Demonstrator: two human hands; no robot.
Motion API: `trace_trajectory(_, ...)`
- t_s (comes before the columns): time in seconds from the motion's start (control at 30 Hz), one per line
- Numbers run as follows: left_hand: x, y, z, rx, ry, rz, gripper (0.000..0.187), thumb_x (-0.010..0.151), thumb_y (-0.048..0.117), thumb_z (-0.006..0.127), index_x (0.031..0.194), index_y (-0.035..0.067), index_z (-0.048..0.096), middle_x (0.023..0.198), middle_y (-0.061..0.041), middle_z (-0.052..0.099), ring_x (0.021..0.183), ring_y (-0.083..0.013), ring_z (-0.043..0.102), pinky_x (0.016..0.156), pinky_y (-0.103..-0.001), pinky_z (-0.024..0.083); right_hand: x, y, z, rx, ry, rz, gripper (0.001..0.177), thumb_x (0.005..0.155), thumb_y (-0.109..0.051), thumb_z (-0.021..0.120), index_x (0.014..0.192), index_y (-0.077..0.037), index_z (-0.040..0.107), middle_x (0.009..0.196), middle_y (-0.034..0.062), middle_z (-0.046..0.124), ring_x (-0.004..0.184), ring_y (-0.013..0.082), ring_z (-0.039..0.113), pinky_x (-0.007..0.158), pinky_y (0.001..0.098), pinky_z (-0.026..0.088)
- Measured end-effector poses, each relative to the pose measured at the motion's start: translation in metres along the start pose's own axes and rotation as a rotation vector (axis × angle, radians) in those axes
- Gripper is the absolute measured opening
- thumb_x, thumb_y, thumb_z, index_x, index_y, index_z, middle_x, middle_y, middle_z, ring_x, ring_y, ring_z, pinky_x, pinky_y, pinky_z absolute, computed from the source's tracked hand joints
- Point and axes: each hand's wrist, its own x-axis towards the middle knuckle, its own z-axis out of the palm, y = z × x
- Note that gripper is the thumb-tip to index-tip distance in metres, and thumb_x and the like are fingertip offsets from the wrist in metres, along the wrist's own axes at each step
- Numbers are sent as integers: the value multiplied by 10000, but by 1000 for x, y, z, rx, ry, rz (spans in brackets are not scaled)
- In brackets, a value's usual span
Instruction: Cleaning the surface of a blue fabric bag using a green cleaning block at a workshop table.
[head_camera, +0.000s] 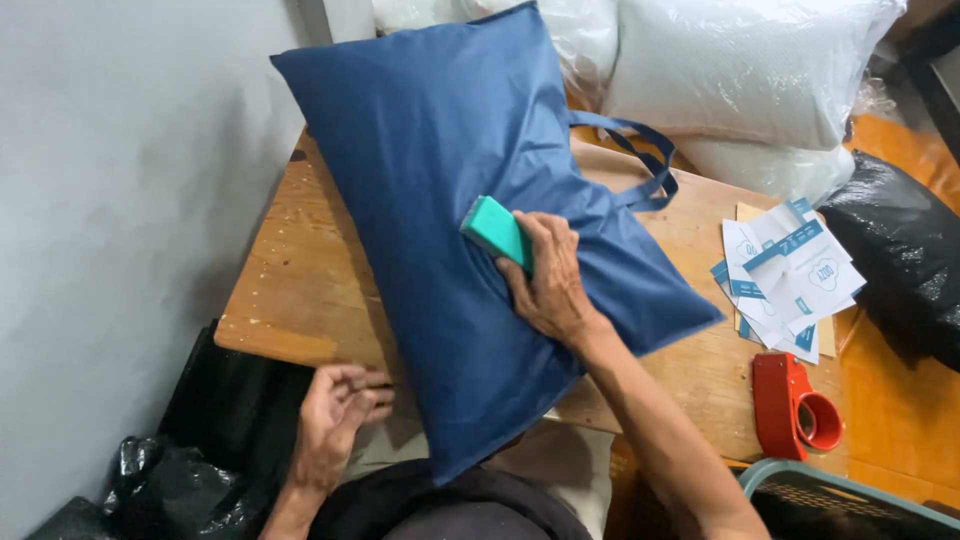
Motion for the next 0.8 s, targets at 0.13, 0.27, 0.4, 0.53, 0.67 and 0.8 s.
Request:
trace_trajectory(0.13,36,-1,83,123,0,-1,852,700,253,840,1380,39,374,1314,-259,644,939,-272,764,881,-356,616,36,76,-11,-124,-72,-190,484,1072,-264,525,1422,49,403,1274,270,516,1170,409,512,984,524,354)
trace_trajectory(0.27,24,-28,181,10,-388,-65,771,835,126,820,1454,20,373,1273,-368,585,1079,-472,677,832,-547,610,64,74,-25,-446,27,164,605,882,-202,799,1367,-16,488,1169,182,530,1051,408,568,867,536,420)
trace_trajectory(0.4,24,16,191,265,-278,376,590,768,191,893,1300,84,661,1141,-206,747,1037,-351,748,806,-398,641,58,9,-45,-181,214,417,571,937,-61,725,1418,-45,418,1215,183,449,1106,472,531,877,617,440)
trace_trajectory(0.53,137,112,89,556,262,816,467,898,181,803,1291,17,610,1235,-260,638,1145,-425,660,896,-484,584,6,28,-7,19,328,477,493,1000,-112,663,1404,8,406,1191,268,469,1110,566,509,952,617,412)
trace_trajectory(0.67,245,147,-30,897,612,938,574,1017,369,832,1458,104,578,1448,-310,392,1349,-532,400,1122,-623,294,-37,63,38,-226,375,269,581,1000,-281,638,1471,-16,423,1235,177,495,1157,420,557,1005,529,400)
trace_trajectory(0.8,270,165,-59,869,190,565,547,1091,511,671,1385,49,646,1253,-287,658,1205,-460,597,1002,-527,468,-40,108,22,-259,344,-24,600,1041,-382,537,1432,66,461,1284,221,529,1188,422,546,1033,493,376)
